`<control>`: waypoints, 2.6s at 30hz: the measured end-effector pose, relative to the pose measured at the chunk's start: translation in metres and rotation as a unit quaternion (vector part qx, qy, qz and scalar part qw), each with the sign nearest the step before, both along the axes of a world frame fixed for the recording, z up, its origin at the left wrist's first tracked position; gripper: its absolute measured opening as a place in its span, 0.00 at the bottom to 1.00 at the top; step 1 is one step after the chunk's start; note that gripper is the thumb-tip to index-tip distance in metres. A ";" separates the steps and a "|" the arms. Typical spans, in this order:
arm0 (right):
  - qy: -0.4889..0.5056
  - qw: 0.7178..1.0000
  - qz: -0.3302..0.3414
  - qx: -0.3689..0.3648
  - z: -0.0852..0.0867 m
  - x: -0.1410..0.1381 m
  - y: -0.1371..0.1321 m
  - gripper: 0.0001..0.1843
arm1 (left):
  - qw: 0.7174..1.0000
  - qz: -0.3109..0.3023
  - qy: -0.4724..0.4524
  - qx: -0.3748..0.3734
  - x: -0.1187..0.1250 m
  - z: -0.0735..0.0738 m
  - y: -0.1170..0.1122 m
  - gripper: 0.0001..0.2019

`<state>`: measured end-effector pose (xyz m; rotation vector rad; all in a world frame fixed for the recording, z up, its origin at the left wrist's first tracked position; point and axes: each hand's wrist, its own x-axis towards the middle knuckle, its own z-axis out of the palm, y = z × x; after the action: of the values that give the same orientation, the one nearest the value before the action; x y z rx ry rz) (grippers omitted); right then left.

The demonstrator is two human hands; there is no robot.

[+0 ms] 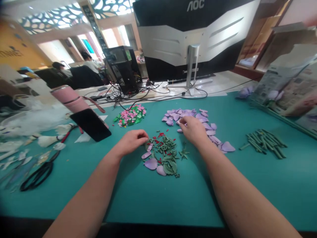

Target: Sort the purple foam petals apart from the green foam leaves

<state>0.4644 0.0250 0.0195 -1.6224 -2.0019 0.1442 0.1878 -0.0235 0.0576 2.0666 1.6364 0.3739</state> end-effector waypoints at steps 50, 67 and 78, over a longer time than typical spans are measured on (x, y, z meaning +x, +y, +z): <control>-0.011 1.000 -0.007 -0.021 -0.005 0.002 0.004 0.08 | 0.986 -0.090 0.109 -0.091 -0.008 0.016 -0.008 0.08; 0.044 0.998 0.039 -0.007 0.004 -0.007 -0.005 0.11 | 0.964 -0.154 0.193 -0.101 0.000 0.008 -0.011 0.09; 0.251 0.917 0.259 -0.171 0.013 -0.048 -0.037 0.11 | 0.988 -0.053 -0.142 -0.019 0.013 0.001 -0.011 0.11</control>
<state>0.4163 -0.0119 0.0329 -1.0366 -1.9966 1.0504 0.2007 -0.0346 0.0590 1.9601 1.3509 0.5672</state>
